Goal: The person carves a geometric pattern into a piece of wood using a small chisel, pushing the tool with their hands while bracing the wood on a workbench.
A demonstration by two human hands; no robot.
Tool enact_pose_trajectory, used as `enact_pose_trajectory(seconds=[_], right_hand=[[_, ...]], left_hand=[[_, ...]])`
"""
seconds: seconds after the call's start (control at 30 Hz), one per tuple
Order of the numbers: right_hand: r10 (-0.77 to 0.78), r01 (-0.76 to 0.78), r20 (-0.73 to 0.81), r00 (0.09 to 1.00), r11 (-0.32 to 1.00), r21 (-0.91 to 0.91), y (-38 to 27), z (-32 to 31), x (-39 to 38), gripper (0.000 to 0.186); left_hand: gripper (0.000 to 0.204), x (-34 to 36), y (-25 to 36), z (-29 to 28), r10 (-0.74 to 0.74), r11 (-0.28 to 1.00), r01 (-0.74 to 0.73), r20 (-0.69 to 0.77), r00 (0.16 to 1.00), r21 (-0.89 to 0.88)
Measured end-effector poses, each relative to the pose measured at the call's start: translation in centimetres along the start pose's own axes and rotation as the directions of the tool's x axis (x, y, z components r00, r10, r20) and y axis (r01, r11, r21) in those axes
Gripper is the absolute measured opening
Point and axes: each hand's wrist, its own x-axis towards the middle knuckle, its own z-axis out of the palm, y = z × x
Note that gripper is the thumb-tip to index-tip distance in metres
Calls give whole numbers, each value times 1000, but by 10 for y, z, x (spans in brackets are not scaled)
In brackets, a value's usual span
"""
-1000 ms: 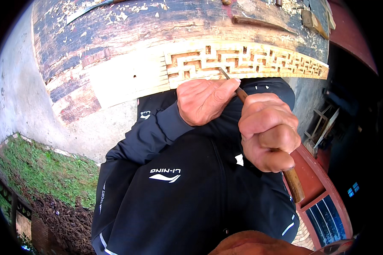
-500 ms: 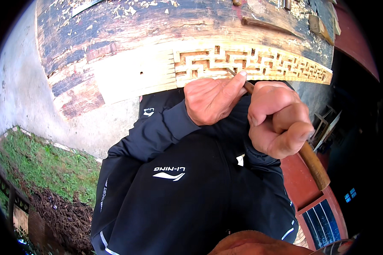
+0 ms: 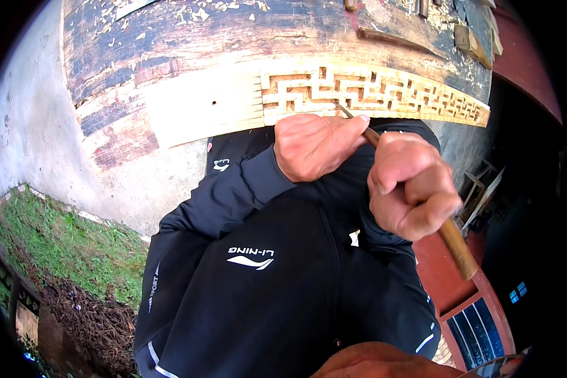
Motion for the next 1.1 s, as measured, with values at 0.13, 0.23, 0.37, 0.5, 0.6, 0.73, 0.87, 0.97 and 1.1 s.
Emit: enact_pose_trajectory(seconds=[0.13,0.23,0.37,0.5,0.6,0.73,0.87,0.97,1.1], right_hand=[[-56,57,74,996,998,-5,0,-2,-1,60],[-72,70,34,997,996,57,3,-1,-1,60],[-65,64,20,998,997,46,3,1,0,59],[-81,81,12,997,996,47,5,2,1,58],[-98,96,21,995,994,53,6,2,1,58],[-81,80,12,997,996,30,9,4,3,59],[97,-97,-3,995,993,-71,4,1,11,58],[162,-168,-69,984,982,-89,-1,2,10,59],[6,-4,-78,997,1000,29,-3,0,-3,54]], left_hand=[[46,-1,-1,0,21,1000,-21,-30,999,-3],[47,-1,-1,1,18,1000,-18,-31,999,0],[48,-2,-1,2,10,1000,-9,-37,999,8],[50,-3,-1,3,5,1000,-5,-39,999,6],[51,-3,0,1,-4,1000,4,-24,1000,0],[51,0,0,3,-6,1000,7,-54,999,7],[47,7,5,3,-59,997,63,-71,996,55],[45,11,6,6,-62,995,69,-102,993,65],[49,11,3,0,-15,1000,15,-40,999,0]])
